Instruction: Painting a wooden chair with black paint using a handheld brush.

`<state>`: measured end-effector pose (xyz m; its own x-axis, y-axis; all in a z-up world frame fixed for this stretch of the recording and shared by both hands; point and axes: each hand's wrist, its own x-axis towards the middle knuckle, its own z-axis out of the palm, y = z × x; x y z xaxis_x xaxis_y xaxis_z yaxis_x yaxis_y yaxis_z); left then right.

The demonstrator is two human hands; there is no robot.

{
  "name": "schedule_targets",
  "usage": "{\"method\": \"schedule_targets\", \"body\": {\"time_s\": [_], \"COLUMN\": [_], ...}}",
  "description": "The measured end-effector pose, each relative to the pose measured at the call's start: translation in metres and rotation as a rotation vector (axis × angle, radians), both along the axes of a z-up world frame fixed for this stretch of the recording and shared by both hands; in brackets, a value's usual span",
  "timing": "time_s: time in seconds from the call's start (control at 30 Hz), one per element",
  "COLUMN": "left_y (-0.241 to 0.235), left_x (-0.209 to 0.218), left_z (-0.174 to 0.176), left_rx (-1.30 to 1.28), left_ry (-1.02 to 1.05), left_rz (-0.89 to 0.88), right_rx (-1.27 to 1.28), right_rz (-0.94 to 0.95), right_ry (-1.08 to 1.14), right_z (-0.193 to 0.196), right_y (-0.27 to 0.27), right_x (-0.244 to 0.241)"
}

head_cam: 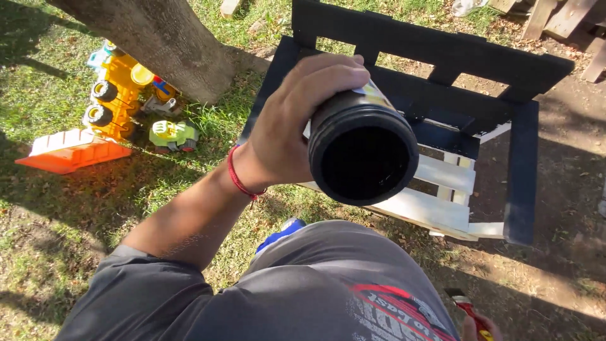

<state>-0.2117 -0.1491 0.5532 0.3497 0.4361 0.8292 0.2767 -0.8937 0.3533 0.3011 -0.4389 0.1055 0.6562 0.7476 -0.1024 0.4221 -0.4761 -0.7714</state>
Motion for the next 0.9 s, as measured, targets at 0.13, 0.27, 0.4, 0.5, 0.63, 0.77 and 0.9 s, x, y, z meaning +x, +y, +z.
{"method": "schedule_targets", "body": {"time_s": [0.13, 0.27, 0.4, 0.5, 0.63, 0.77, 0.9], "left_y": [0.0, -0.015, -0.006, -0.007, -0.018, -0.011, -0.009], "left_x": [-0.003, 0.004, -0.005, 0.01, 0.042, 0.036, 0.039], "left_z": [-0.037, -0.066, -0.066, -0.067, -0.075, -0.071, -0.084], "left_rx": [-0.183, -0.388, -0.397, -0.371, -0.391, -0.471, -0.488], "left_ry": [0.173, 0.187, 0.119, 0.115, 0.212, 0.239, 0.265], "left_rz": [-0.055, -0.192, -0.191, -0.172, -0.394, -0.435, -0.352], "right_rx": [0.092, 0.001, -0.12, -0.134, -0.149, -0.133, -0.154], "right_rz": [-0.118, 0.08, 0.077, 0.036, -0.088, -0.044, -0.062], "right_ry": [0.005, -0.08, 0.005, -0.007, -0.002, 0.008, 0.045], "right_z": [0.064, 0.098, 0.125, 0.13, 0.145, 0.15, 0.151], "right_y": [0.026, -0.007, -0.033, -0.041, -0.045, -0.047, -0.045], "right_x": [-0.052, -0.045, -0.046, -0.047, -0.063, -0.072, -0.081]}}
